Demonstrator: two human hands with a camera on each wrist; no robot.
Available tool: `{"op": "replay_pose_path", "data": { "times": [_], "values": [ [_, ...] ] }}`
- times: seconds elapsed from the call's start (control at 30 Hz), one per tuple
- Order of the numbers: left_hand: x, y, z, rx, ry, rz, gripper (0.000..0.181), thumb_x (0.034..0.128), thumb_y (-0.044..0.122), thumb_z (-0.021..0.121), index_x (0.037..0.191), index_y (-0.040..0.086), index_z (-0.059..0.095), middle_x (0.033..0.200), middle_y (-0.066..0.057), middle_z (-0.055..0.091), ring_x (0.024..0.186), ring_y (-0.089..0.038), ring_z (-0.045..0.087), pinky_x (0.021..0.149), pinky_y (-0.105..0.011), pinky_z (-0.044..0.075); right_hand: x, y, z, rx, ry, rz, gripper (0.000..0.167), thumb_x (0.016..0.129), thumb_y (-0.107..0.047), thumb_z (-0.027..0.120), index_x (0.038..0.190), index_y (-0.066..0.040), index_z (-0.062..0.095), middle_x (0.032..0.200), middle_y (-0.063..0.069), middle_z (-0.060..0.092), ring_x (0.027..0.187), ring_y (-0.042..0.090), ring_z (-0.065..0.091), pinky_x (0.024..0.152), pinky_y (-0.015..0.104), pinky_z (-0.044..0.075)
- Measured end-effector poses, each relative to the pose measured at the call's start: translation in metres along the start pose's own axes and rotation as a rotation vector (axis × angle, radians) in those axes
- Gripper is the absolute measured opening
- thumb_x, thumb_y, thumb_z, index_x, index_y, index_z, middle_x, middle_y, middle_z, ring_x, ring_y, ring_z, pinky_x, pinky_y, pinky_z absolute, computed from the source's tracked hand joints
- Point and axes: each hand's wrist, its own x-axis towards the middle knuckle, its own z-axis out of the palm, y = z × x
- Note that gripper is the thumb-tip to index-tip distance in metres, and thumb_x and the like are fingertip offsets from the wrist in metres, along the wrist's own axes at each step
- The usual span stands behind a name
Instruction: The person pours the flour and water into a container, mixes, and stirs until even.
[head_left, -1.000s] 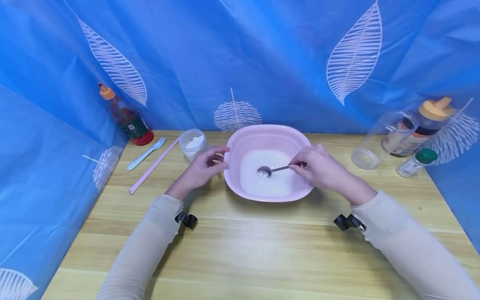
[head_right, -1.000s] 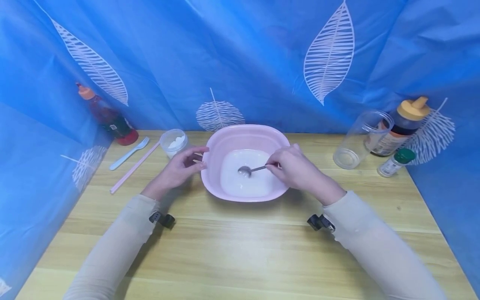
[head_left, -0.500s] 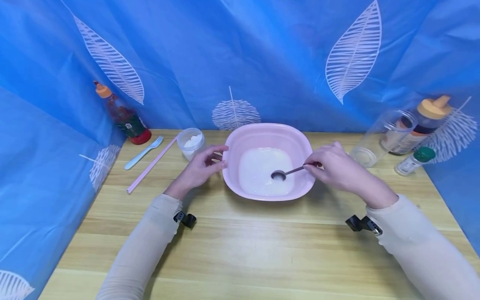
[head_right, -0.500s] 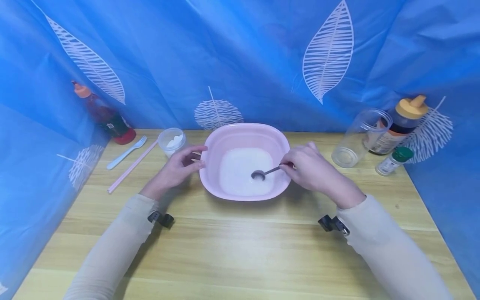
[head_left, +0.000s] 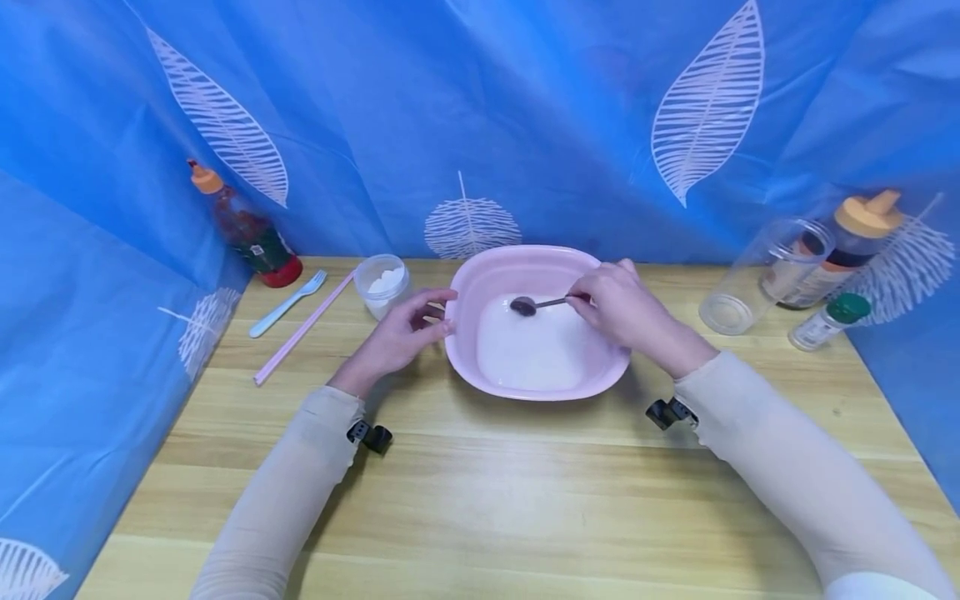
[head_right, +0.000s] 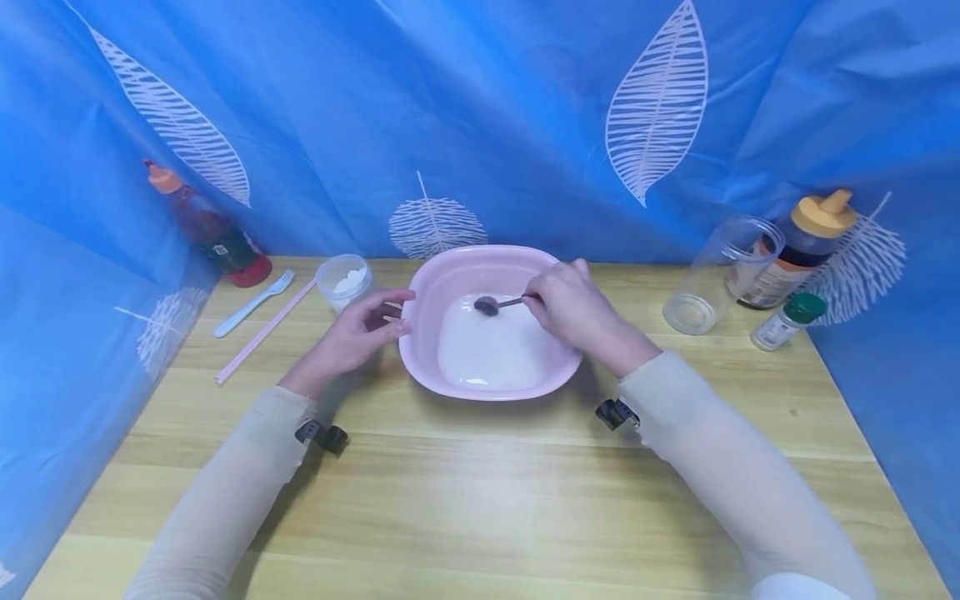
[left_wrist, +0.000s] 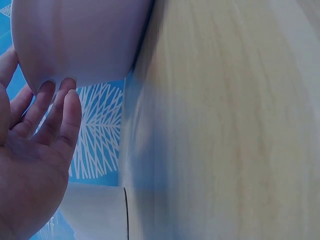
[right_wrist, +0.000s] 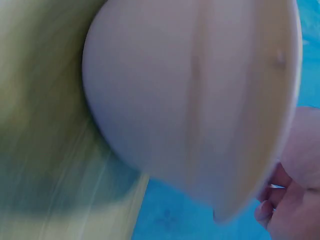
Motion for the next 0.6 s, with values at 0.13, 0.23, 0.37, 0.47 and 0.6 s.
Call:
{"op": "replay_pose_path", "data": {
  "times": [0.13, 0.23, 0.37, 0.47, 0.6],
  "values": [
    [0.000, 0.000, -0.002, 0.009, 0.005, -0.008, 0.050, 0.1037, 0.008, 0.070, 0.151, 0.001, 0.057, 0.148, -0.024, 0.060, 0.125, -0.039, 0.066, 0.092, -0.023, 0.057, -0.010, 0.015, -0.012, -0.034, 0.004, 0.036, 0.011, 0.099, -0.007, 0.074, 0.103, -0.002, 0.084, 0.095, 0.014, 0.082, 0.088, 0.036, 0.066, 0.083, 0.047, 0.036],
    [0.000, 0.000, -0.002, 0.015, 0.007, -0.009, 0.049, 0.1040, 0.008, 0.070, 0.151, 0.001, 0.057, 0.146, -0.024, 0.061, 0.125, -0.039, 0.066, 0.093, -0.024, 0.057, -0.022, 0.021, -0.024, -0.030, -0.015, 0.038, 0.010, 0.097, -0.007, 0.075, 0.099, -0.003, 0.084, 0.090, 0.012, 0.081, 0.083, 0.033, 0.067, 0.081, 0.046, 0.035],
    [0.000, 0.000, -0.003, 0.017, 0.005, -0.014, 0.049, 0.1041, 0.010, 0.070, 0.151, 0.002, 0.058, 0.146, -0.023, 0.061, 0.126, -0.039, 0.066, 0.093, -0.023, 0.057, -0.034, 0.019, -0.034, -0.008, -0.061, 0.024, 0.008, 0.096, -0.009, 0.078, 0.097, -0.006, 0.085, 0.087, 0.006, 0.081, 0.079, 0.024, 0.068, 0.082, 0.044, 0.037],
    [0.001, 0.000, -0.002, 0.015, 0.003, -0.010, 0.049, 0.1039, 0.009, 0.070, 0.151, 0.001, 0.058, 0.147, -0.023, 0.061, 0.126, -0.040, 0.066, 0.093, -0.023, 0.057, -0.037, 0.011, -0.030, 0.021, -0.064, -0.009, 0.007, 0.096, -0.008, 0.079, 0.097, -0.007, 0.085, 0.088, 0.005, 0.082, 0.078, 0.022, 0.070, 0.083, 0.044, 0.040],
    [0.001, -0.001, -0.001, 0.006, 0.000, -0.007, 0.049, 0.1036, 0.008, 0.070, 0.151, 0.001, 0.058, 0.145, -0.024, 0.062, 0.125, -0.039, 0.066, 0.092, -0.023, 0.057, -0.037, -0.003, -0.014, 0.084, -0.065, -0.070, 0.005, 0.096, -0.008, 0.079, 0.096, -0.007, 0.085, 0.090, 0.004, 0.082, 0.083, 0.022, 0.069, 0.084, 0.043, 0.040]
  ]
}}
